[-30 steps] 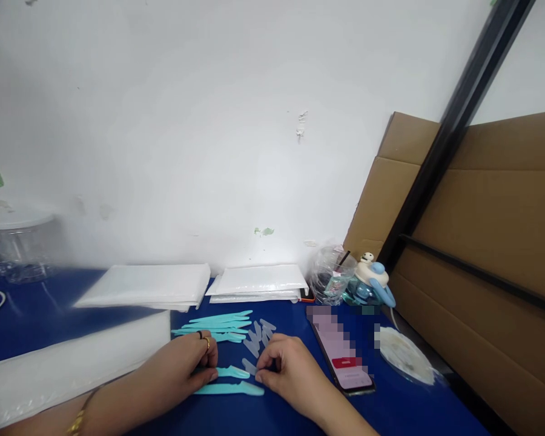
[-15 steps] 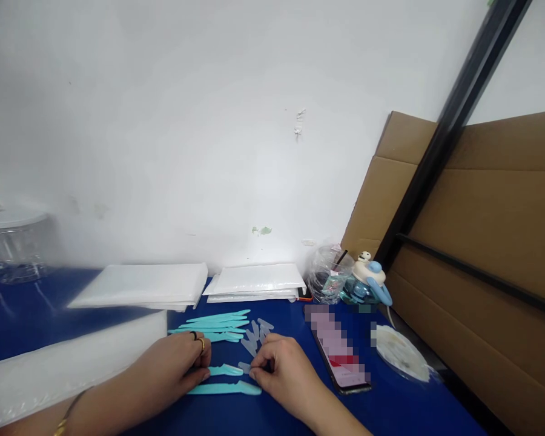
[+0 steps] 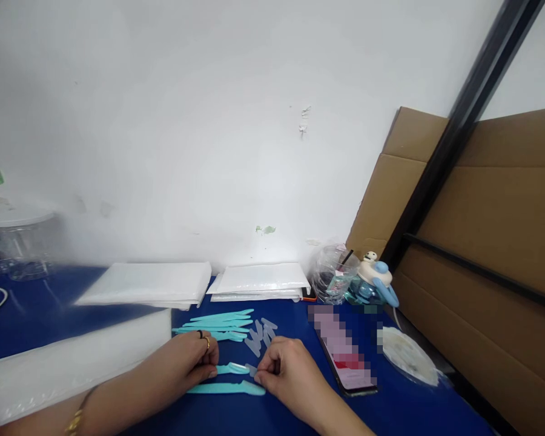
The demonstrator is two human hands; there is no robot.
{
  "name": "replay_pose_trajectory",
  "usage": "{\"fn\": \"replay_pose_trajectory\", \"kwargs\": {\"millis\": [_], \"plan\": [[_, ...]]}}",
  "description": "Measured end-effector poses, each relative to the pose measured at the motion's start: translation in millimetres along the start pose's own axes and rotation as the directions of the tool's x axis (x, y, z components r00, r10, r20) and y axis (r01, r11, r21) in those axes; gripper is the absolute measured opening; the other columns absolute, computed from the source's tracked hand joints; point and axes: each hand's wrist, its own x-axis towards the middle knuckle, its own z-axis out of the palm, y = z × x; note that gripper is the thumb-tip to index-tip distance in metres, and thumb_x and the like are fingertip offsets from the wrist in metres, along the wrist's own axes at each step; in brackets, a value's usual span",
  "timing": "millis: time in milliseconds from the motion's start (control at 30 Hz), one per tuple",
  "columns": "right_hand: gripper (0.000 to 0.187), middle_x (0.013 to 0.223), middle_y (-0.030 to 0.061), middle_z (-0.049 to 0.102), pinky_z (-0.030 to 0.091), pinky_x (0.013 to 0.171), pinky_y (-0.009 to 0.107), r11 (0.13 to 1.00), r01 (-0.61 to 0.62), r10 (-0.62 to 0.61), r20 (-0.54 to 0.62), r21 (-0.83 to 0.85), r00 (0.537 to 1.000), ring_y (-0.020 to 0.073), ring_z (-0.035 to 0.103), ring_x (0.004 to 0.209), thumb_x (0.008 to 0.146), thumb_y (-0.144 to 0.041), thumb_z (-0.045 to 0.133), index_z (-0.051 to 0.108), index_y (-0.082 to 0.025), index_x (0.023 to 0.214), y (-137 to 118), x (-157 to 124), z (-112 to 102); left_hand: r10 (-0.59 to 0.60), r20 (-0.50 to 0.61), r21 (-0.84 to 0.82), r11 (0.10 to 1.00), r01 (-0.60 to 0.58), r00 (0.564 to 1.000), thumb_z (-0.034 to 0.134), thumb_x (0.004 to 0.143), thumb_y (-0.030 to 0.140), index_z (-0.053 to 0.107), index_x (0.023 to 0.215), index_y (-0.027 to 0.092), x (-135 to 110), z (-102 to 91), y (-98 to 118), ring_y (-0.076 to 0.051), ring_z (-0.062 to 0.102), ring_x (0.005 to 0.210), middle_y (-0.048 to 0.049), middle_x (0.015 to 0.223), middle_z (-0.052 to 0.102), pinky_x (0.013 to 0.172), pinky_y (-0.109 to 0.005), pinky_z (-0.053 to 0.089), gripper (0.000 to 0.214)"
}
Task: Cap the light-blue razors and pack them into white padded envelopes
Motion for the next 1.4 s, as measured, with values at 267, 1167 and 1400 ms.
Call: {"fn": "replay_pose_trajectory", "kwargs": {"millis": [267, 1167, 1400], "plan": [[0.007, 0.068, 0.0, 0.061, 0.037, 0.054, 0.019, 0.999, 0.029, -0.029, 0.003, 0.028, 1.0, 0.0126, 0.057, 0.064, 0.071, -0.016, 0.066, 0.069, -0.019, 0.065, -6, 1, 10, 0.056, 0.028, -0.042, 0.998, -0.055, 0.998, 0.055, 0.077, 0.021, 0.064, 0.08, 0.022, 3, 6.0, 4, -0.014, 0.057, 0.078, 0.0011, 0.083, 0.064, 0.068, -0.022, 0.038, 0.01], [0.002, 0.073, -0.0001, 0.063, 0.038, 0.053, 0.017, 0.997, -0.026, 0.031, 0.065, -0.069, 0.997, 0.0112, 0.057, 0.063, 0.069, -0.02, 0.068, 0.069, -0.019, 0.068, 15, -4, -27, 0.065, -0.039, 0.145, 0.988, -0.059, 0.997, 0.054, 0.077, 0.02, 0.061, 0.075, 0.022, 1, -6.6, -2, -0.016, 0.057, 0.077, 0.0023, 0.079, 0.064, 0.073, -0.028, 0.038, 0.007], [0.006, 0.076, -0.0008, 0.061, 0.039, 0.054, 0.017, 0.993, 0.121, -0.12, 0.101, -0.003, 0.988, 0.0099, 0.055, 0.063, 0.073, -0.017, 0.067, 0.072, -0.021, 0.075, 8, 3, -12, 0.065, -0.085, 0.163, 0.985, -0.051, 0.994, 0.055, 0.079, 0.022, 0.061, 0.082, 0.021, 4, -7.1, -4, -0.018, 0.055, 0.085, -0.0018, 0.089, 0.063, 0.077, -0.028, 0.039, 0.008]]}}
